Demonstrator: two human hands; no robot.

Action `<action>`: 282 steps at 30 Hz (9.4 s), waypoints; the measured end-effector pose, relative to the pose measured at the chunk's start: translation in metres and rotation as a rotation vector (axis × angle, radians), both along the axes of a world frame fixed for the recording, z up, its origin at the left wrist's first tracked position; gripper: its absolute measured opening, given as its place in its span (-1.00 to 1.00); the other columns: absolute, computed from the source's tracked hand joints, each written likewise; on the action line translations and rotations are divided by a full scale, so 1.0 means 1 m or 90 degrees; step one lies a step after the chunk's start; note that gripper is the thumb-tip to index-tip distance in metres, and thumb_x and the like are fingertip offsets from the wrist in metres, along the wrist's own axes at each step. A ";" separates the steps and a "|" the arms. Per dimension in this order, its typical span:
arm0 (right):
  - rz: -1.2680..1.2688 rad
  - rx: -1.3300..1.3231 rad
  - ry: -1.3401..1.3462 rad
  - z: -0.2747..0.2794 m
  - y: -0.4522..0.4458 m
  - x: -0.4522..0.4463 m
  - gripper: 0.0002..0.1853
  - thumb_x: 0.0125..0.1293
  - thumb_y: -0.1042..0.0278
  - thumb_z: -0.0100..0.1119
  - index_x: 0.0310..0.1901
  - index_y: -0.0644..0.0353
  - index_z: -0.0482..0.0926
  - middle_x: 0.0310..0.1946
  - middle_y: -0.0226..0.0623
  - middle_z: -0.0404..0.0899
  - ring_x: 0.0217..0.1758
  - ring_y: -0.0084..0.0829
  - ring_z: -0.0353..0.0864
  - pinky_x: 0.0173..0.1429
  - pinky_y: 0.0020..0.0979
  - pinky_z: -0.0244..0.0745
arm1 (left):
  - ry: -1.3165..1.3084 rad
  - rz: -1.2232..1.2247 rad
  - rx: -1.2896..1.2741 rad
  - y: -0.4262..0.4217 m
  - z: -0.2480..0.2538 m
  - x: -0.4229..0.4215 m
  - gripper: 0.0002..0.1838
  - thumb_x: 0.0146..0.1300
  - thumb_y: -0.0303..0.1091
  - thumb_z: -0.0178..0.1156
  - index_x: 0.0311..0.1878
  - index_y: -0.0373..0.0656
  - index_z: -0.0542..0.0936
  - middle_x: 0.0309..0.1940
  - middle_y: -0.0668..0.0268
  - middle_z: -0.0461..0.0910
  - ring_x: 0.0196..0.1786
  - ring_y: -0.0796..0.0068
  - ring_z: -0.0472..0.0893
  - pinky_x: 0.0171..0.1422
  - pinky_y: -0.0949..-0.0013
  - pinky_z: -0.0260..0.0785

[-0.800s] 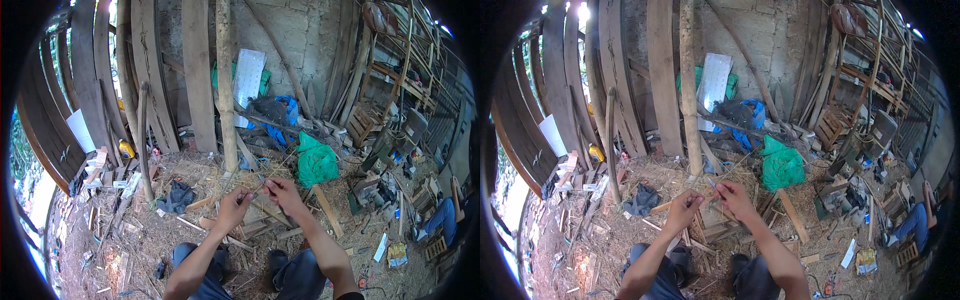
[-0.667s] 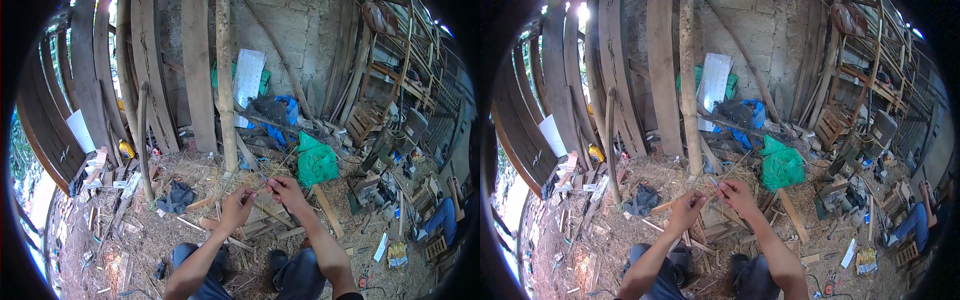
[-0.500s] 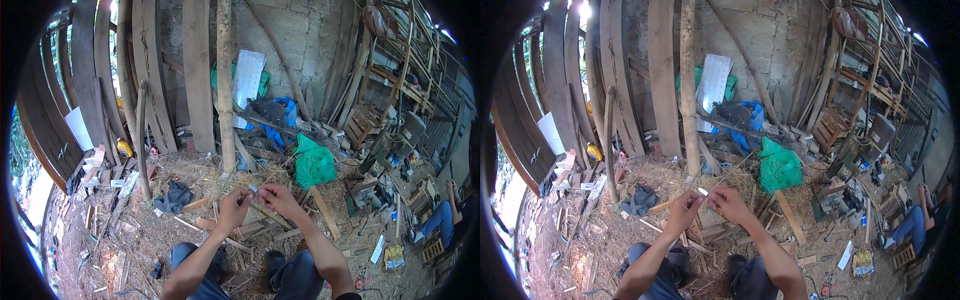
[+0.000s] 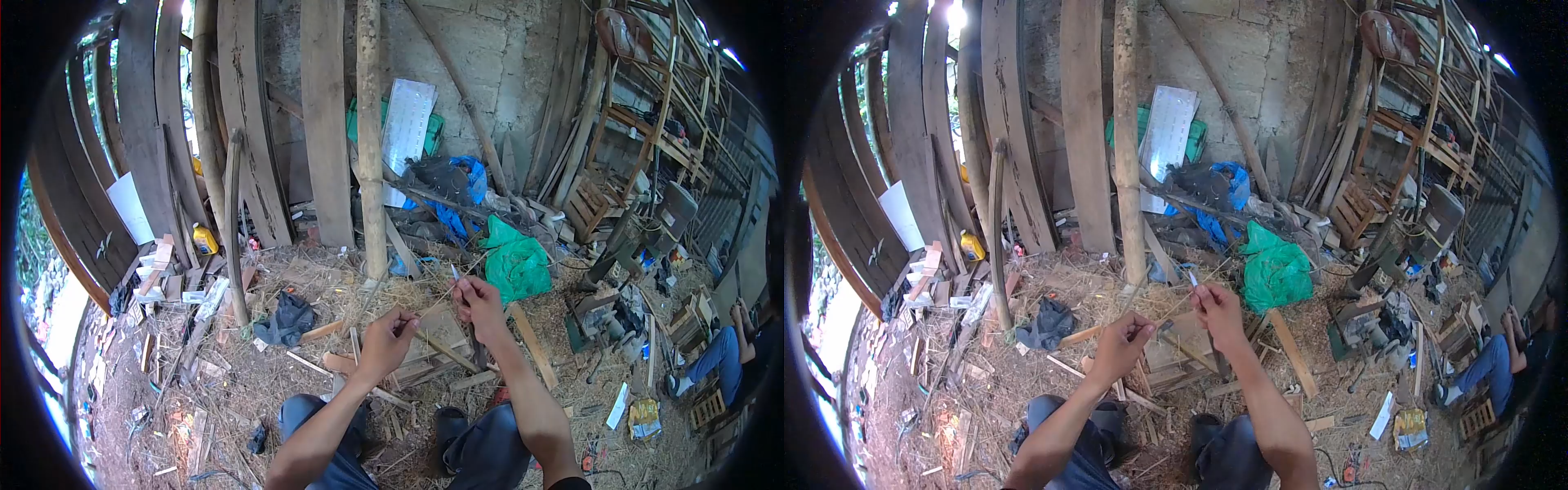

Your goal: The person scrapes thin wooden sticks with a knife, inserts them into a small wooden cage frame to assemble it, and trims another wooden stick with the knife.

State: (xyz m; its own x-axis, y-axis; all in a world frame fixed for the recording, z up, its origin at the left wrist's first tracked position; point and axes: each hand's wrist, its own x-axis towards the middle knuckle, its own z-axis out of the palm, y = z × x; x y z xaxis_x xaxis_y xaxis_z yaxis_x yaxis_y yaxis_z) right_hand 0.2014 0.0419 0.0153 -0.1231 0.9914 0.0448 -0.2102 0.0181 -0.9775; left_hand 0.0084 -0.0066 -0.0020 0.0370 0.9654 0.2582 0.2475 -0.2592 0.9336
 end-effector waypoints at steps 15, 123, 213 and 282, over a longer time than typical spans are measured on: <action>-0.010 -0.033 0.059 -0.003 -0.001 0.007 -0.78 0.41 0.28 0.01 -0.14 0.26 0.53 -0.55 -0.53 0.38 -0.68 -0.73 0.13 -0.62 -0.61 0.01 | 0.067 -0.024 0.037 0.001 -0.005 -0.005 -0.87 0.31 -0.43 0.13 -0.23 -0.33 0.53 -0.54 0.44 0.49 -0.46 0.76 0.38 -0.38 0.59 0.21; 0.101 -0.001 -0.161 0.006 -0.019 -0.019 -0.77 0.39 0.30 0.03 -0.33 0.26 0.56 -0.65 -0.53 0.39 -0.70 -0.75 0.16 -0.64 -0.63 0.00 | 0.131 -0.010 0.162 -0.013 0.016 -0.001 -0.90 0.23 -0.46 0.13 -0.27 -0.29 0.46 -0.49 0.04 0.56 -0.42 -0.01 0.58 -0.37 0.15 0.38; -0.031 -0.005 0.042 0.009 -0.002 0.021 -0.74 0.33 0.17 0.14 -0.16 0.23 0.55 -0.54 -0.55 0.39 -0.65 -0.76 0.15 -0.62 -0.65 0.00 | -0.018 -0.001 0.019 -0.008 0.015 -0.015 -0.87 0.27 -0.43 0.16 -0.25 -0.32 0.59 -0.66 0.21 0.52 -0.61 0.60 0.43 -0.49 0.45 0.25; 0.115 0.238 -0.301 -0.014 -0.013 -0.033 -0.71 0.44 0.24 -0.05 0.07 0.21 0.47 -0.27 -0.43 0.53 -0.41 -0.70 0.41 -0.31 -0.64 0.28 | -0.306 0.035 0.027 0.016 0.011 -0.033 -0.87 0.26 -0.47 0.17 -0.17 -0.30 0.57 -0.42 0.35 0.59 -0.41 0.64 0.54 -0.30 0.54 0.40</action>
State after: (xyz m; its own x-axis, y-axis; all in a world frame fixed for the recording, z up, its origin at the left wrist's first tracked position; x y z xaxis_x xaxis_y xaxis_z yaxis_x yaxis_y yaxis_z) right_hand 0.1687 0.0285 0.0010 -0.3784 0.8811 0.2838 0.2118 0.3808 -0.9001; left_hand -0.0246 0.0095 0.0093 -0.1466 0.9509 0.2724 -0.1946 -0.2978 0.9346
